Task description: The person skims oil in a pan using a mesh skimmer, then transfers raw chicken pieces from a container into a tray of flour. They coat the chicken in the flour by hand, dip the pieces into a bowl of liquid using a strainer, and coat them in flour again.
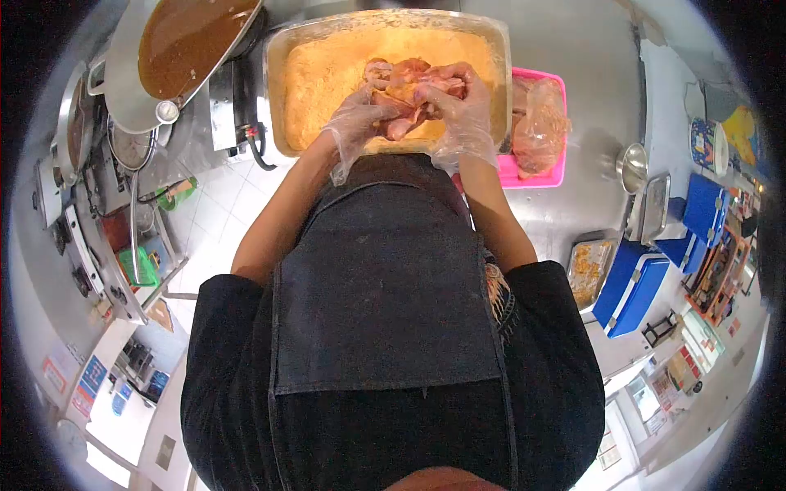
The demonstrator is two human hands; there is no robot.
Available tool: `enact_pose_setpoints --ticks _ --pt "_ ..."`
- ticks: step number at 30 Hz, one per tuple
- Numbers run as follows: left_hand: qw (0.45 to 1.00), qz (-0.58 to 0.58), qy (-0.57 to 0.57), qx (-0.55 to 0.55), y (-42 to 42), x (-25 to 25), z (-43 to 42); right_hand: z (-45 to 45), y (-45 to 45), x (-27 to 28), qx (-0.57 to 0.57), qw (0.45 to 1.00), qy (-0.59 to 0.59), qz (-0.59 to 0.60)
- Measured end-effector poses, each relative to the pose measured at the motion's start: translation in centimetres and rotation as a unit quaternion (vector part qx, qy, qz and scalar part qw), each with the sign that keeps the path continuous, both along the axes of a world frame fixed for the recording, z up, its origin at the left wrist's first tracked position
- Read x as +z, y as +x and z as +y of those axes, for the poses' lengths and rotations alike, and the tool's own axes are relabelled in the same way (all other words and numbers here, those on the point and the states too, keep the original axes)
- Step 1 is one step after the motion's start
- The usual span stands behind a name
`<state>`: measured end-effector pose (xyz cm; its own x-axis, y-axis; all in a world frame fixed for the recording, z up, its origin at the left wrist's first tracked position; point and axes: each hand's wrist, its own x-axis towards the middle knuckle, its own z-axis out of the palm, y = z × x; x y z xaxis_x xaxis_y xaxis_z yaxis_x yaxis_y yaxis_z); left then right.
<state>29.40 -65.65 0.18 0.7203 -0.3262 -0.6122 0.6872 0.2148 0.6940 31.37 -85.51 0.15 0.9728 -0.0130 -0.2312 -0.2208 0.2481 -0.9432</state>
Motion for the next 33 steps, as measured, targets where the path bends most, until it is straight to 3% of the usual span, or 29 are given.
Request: enact_pose_setpoints --ticks 2,5,9,11,14,17,18,21,22,23,25,26,28,30,31,32,33 --pt "0.998 -0.035 0.054 -0.018 0.2 -0.3 0.7 -0.5 0.7 -1.8 -0.054 0.998 -0.021 -0.034" --pt "0.997 -0.048 0.052 -0.010 0.0 -1.4 1.8 -2.0 1.1 0.5 -0.138 0.975 0.173 0.017" --pt "0.993 -0.044 0.105 0.010 0.5 -3.0 3.5 -4.8 1.8 -1.3 -0.133 0.981 0.140 -0.004" --pt "0.976 -0.078 0.205 0.002 0.9 -3.2 4.3 -5.5 1.9 -0.6 -0.113 0.983 0.143 0.008" --pt "0.965 -0.101 0.240 0.032 1.2 -5.3 5.2 -5.5 1.9 -0.4 -0.086 0.996 -0.032 0.002" --pt "0.947 -0.154 0.276 0.054 1.5 -6.7 5.4 -4.2 1.6 -0.3 0.024 0.983 -0.155 -0.098" --pt "0.903 -0.210 0.373 0.032 1.4 -7.0 5.5 -4.1 1.5 0.3 0.080 0.981 -0.115 -0.136" --pt "0.860 -0.259 0.439 0.020 0.6 -5.5 5.8 -5.6 1.2 -2.6 0.088 0.972 -0.189 -0.109" --pt "0.860 -0.241 0.449 0.013 0.4 -4.9 6.1 -6.7 1.2 -0.8 0.070 0.968 -0.234 -0.058" --pt "0.870 -0.243 0.427 0.036 -0.1 -5.6 6.8 -9.7 1.1 -1.4 0.059 0.904 -0.397 -0.149" --pt "0.873 -0.247 0.416 0.061 -1.3 -6.8 8.6 -14.0 0.7 0.8 -0.021 0.846 -0.519 -0.119" --pt "0.888 -0.237 0.382 0.101 -2.0 -7.0 9.1 -15.1 0.5 3.6 -0.091 0.871 -0.483 -0.002" --pt "0.900 -0.207 0.346 0.163 -3.2 -7.2 9.8 -22.5 1.5 0.2 -0.080 0.824 -0.557 0.071" --pt "0.908 -0.173 0.323 0.201 -3.8 -7.1 10.1 -28.4 2.1 -5.4 0.152 0.810 -0.559 0.086" --pt "0.913 -0.164 0.310 0.208 -4.0 -7.0 10.1 -28.5 2.0 -5.6 0.266 0.788 -0.547 0.093" --pt "0.917 -0.155 0.298 0.214 -4.0 -7.0 10.1 -28.3 1.2 -6.0 0.173 0.861 -0.435 0.200" --pt "0.921 -0.146 0.285 0.222 -4.0 -6.9 10.1 -28.3 1.0 -7.1 0.212 0.848 -0.442 0.203"
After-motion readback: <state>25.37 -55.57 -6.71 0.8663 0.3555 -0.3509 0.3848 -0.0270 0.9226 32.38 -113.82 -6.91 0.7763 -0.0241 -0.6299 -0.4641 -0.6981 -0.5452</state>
